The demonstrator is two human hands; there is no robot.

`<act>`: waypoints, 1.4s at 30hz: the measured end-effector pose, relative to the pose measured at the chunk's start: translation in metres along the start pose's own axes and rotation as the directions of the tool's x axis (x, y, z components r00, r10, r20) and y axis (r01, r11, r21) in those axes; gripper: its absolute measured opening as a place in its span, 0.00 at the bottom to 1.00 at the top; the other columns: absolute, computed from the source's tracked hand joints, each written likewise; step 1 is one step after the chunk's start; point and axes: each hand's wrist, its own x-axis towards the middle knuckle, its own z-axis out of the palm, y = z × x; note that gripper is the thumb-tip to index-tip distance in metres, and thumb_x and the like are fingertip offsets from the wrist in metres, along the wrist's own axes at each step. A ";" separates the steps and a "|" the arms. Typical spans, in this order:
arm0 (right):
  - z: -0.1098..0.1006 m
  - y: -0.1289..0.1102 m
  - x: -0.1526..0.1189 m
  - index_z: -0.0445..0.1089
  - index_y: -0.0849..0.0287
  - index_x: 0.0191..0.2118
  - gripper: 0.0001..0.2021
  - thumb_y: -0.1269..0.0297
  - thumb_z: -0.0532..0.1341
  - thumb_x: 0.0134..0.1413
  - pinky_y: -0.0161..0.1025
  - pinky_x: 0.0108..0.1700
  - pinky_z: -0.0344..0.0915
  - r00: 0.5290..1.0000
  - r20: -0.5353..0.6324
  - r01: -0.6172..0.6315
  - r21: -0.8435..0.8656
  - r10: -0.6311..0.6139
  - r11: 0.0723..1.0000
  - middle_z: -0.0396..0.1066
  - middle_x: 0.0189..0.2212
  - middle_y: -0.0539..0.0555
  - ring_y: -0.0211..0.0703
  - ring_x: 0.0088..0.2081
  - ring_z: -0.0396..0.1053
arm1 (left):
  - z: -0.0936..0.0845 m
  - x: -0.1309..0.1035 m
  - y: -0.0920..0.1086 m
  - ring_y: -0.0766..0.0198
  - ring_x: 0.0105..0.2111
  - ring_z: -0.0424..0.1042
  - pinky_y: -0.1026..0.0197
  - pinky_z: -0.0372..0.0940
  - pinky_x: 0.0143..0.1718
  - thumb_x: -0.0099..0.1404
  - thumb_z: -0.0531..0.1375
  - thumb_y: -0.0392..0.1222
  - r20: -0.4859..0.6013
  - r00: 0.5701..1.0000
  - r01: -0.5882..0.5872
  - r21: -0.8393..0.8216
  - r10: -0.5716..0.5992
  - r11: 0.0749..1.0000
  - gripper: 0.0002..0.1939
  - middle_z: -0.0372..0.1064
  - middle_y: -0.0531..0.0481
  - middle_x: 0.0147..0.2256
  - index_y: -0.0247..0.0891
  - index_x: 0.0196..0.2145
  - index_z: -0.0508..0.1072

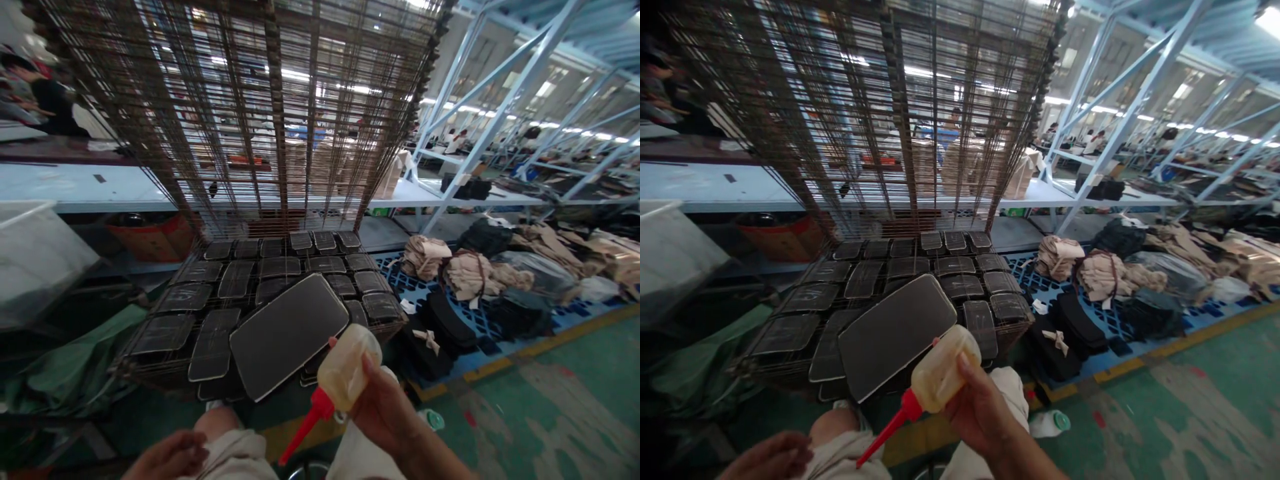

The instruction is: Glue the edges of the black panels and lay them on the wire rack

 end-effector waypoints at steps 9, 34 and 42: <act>0.015 -0.023 0.005 0.73 0.67 0.53 0.26 0.57 0.73 0.51 0.43 0.47 0.73 0.973 0.090 -0.189 -0.229 0.214 0.955 0.80 0.43 0.61 0.49 0.42 0.78 | 0.144 -0.072 0.109 0.51 0.40 0.82 0.62 0.76 0.34 0.60 0.56 0.17 0.223 0.974 -0.025 -0.103 0.047 0.994 0.34 0.79 0.34 0.48 0.36 0.62 0.68; 0.048 -0.096 0.003 0.76 0.59 0.45 0.23 0.53 0.75 0.44 0.61 0.56 0.67 0.913 0.148 0.400 -0.502 -0.379 0.767 0.80 0.40 0.60 0.63 0.52 0.73 | 0.116 -0.059 0.105 0.43 0.39 0.81 0.36 0.72 0.39 0.55 0.43 0.13 0.320 0.946 -0.008 0.199 -0.057 0.980 0.39 0.83 0.42 0.37 0.30 0.61 0.67; 0.038 -0.086 0.011 0.74 0.57 0.45 0.20 0.55 0.73 0.48 0.57 0.55 0.70 0.853 0.040 0.492 -0.394 -0.520 0.777 0.79 0.42 0.58 0.58 0.49 0.75 | 0.123 -0.055 0.099 0.41 0.34 0.82 0.41 0.75 0.37 0.52 0.51 0.10 0.365 0.931 -0.098 0.280 -0.011 0.955 0.33 0.82 0.37 0.38 0.26 0.52 0.76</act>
